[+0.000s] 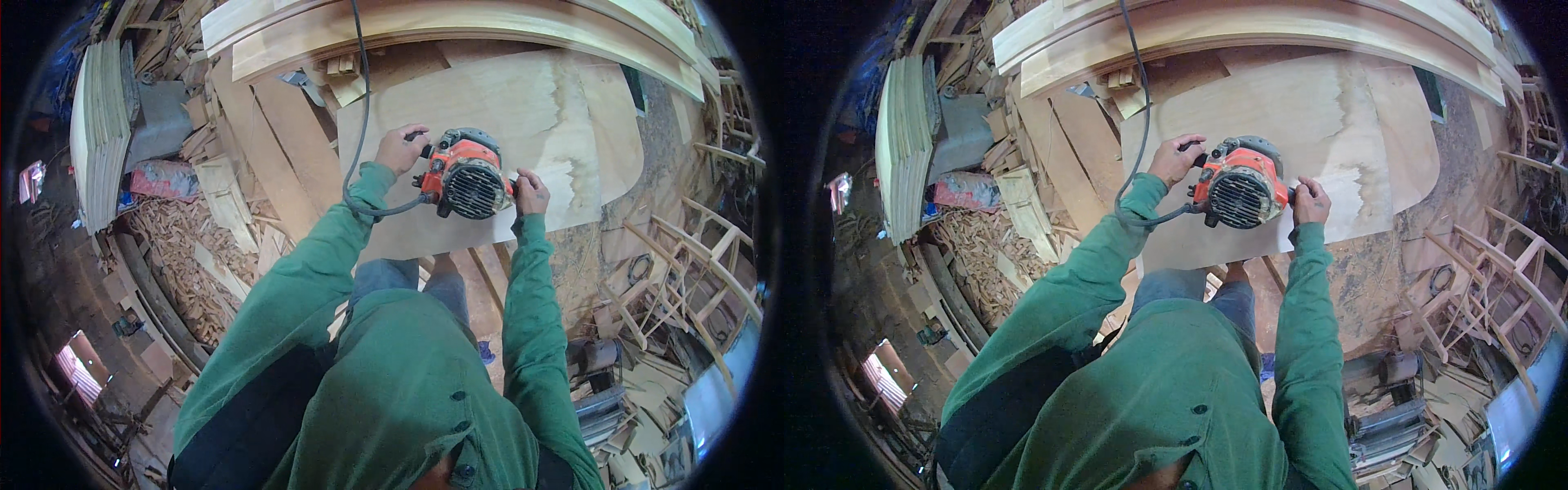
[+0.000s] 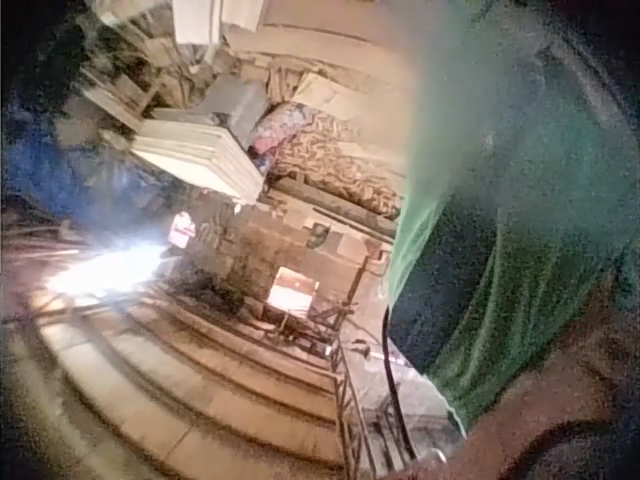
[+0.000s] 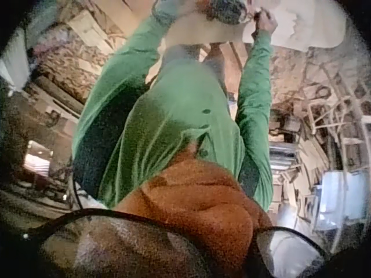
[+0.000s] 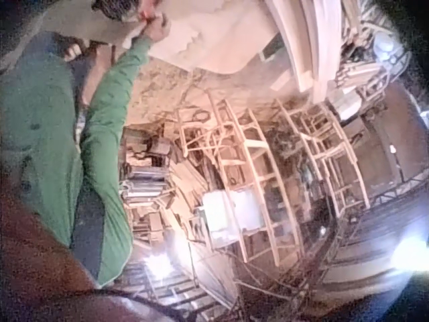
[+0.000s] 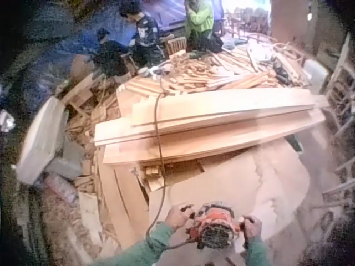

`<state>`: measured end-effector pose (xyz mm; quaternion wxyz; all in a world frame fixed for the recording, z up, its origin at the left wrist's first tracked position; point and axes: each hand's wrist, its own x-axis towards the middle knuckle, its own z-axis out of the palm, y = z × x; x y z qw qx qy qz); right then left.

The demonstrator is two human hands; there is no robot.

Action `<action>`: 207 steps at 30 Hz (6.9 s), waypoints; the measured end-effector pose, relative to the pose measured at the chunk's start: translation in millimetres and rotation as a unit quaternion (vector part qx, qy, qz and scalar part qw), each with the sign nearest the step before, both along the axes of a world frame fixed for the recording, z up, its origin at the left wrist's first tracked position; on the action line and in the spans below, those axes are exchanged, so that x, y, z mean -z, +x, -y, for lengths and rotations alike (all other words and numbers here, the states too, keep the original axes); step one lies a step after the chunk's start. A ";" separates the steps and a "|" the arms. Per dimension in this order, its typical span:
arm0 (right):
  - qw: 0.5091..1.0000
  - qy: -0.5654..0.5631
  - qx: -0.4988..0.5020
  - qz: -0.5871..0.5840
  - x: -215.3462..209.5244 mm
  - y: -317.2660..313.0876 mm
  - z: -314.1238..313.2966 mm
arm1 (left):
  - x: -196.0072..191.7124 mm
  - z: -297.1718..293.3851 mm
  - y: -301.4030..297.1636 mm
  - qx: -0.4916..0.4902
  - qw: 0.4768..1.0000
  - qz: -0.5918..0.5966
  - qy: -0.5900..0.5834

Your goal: Use a handheld router to shape or cut the edges of a wooden board.

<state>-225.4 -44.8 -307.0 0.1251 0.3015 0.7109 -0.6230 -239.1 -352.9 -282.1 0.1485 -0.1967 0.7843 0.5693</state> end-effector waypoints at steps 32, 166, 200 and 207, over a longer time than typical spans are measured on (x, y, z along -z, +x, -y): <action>1.000 0.002 -0.014 -0.019 17.2 -4.6 -11.0 | 11.0 -8.6 -4.4 0.007 0.998 0.007 -0.061; 0.919 0.250 -0.272 -0.137 -154.6 -26.2 110.2 | -40.2 58.4 -32.2 0.099 0.937 -0.329 -0.056; 0.934 0.204 -0.258 -0.140 -156.3 -25.8 110.2 | -48.6 36.2 -30.2 0.245 0.918 -0.309 -0.036; 0.932 0.214 -0.259 -0.136 -158.0 -26.4 111.8 | -39.1 46.9 -45.0 0.209 0.914 -0.344 -0.050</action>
